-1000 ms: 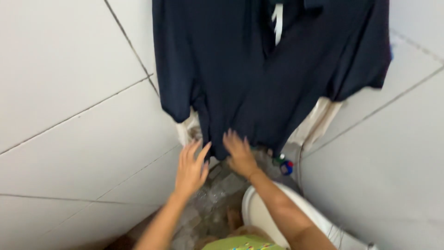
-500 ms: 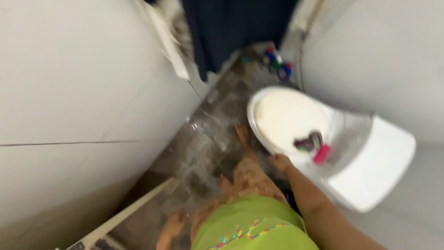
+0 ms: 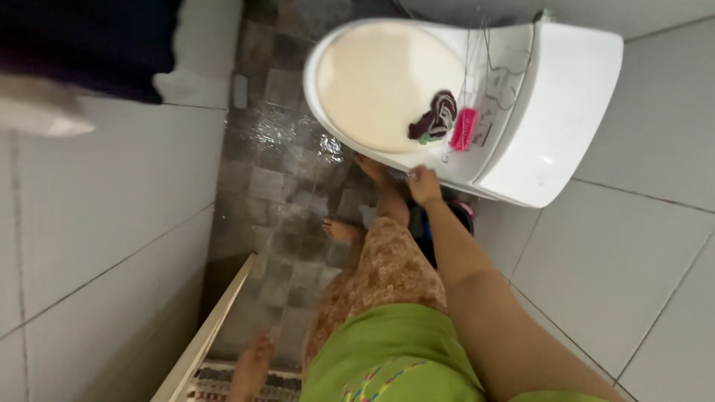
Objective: Hanging wet laundry on hangers in a bathroom.
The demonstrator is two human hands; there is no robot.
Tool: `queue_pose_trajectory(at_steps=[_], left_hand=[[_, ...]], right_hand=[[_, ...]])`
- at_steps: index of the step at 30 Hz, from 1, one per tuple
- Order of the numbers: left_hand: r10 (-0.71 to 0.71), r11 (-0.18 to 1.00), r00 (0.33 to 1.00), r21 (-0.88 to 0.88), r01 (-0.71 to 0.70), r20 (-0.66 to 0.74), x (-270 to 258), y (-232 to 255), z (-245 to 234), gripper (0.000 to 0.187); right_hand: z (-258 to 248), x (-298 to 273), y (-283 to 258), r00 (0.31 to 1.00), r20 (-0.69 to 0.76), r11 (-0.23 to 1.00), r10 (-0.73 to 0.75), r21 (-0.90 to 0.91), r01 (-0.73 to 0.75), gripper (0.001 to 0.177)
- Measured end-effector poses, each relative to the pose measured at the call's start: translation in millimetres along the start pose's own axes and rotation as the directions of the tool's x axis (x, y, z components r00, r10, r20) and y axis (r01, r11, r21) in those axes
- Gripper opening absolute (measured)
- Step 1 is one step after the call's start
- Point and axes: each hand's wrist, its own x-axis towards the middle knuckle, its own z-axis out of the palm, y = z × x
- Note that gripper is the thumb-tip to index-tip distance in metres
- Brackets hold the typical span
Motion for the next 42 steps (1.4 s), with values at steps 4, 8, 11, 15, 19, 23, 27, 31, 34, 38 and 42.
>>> queue_pose_trajectory(at_steps=[4, 8, 11, 15, 19, 23, 27, 31, 34, 38, 42], left_hand=[[-0.307, 0.935, 0.939, -0.135, 0.328, 0.159, 17, 55, -26, 0.049], [-0.476, 0.837, 0.869, -0.236, 0.495, 0.134, 24, 104, -21, 0.049], [-0.214, 0.957, 0.976, -0.192, 0.219, 0.048, 22, 130, -10, 0.050], [-0.197, 0.899, 0.978, -0.385, 0.207, 0.067, 17, 165, 9, 0.046], [-0.278, 0.910, 0.960, -0.310, 0.274, 0.031, 14, 186, 22, 0.043], [-0.333, 0.917, 0.938, -0.196, 0.347, 0.098, 15, 206, 28, 0.042], [-0.392, 0.882, 0.908, -0.222, 0.416, 0.146, 20, 209, 27, 0.044], [-0.218, 0.911, 0.972, -0.339, 0.236, 0.093, 13, 210, 23, 0.047], [-0.230, 0.915, 0.971, -0.325, 0.239, 0.065, 17, 225, 21, 0.044], [-0.437, 0.886, 0.889, -0.104, 0.452, 0.136, 36, 343, 0, 0.046], [-0.315, 0.942, 0.946, -0.101, 0.321, 0.071, 45, 357, 4, 0.055]], right_hand=[[-37, 59, -17, 0.957, -0.145, 0.965, 0.252, -0.032, -0.259, 0.042], [-67, 88, -35, 0.904, -0.211, 0.926, 0.372, 0.019, -0.377, 0.077], [-36, 124, 52, 0.967, -0.253, 0.987, 0.039, -0.143, -0.077, 0.064], [-56, 141, 33, 0.916, -0.213, 0.940, 0.340, 0.111, -0.323, 0.024], [-110, 147, -42, 0.988, 0.059, 0.545, 0.142, 0.828, -0.128, 0.027], [-93, 144, 6, 0.998, -0.054, 0.999, 0.033, 0.034, -0.032, 0.021], [-74, 143, 22, 0.830, 0.440, 0.926, 0.342, -0.009, -0.377, 0.058], [-27, 137, 78, 0.969, 0.230, 0.993, -0.092, -0.046, 0.105, 0.065], [-52, 127, 33, 0.980, 0.009, 0.975, 0.200, 0.096, -0.200, 0.035], [-107, 114, -21, 0.961, -0.089, 0.932, 0.261, 0.282, -0.227, 0.016], [-124, 111, -12, 0.963, -0.077, 0.726, 0.259, 0.673, -0.142, 0.005]])
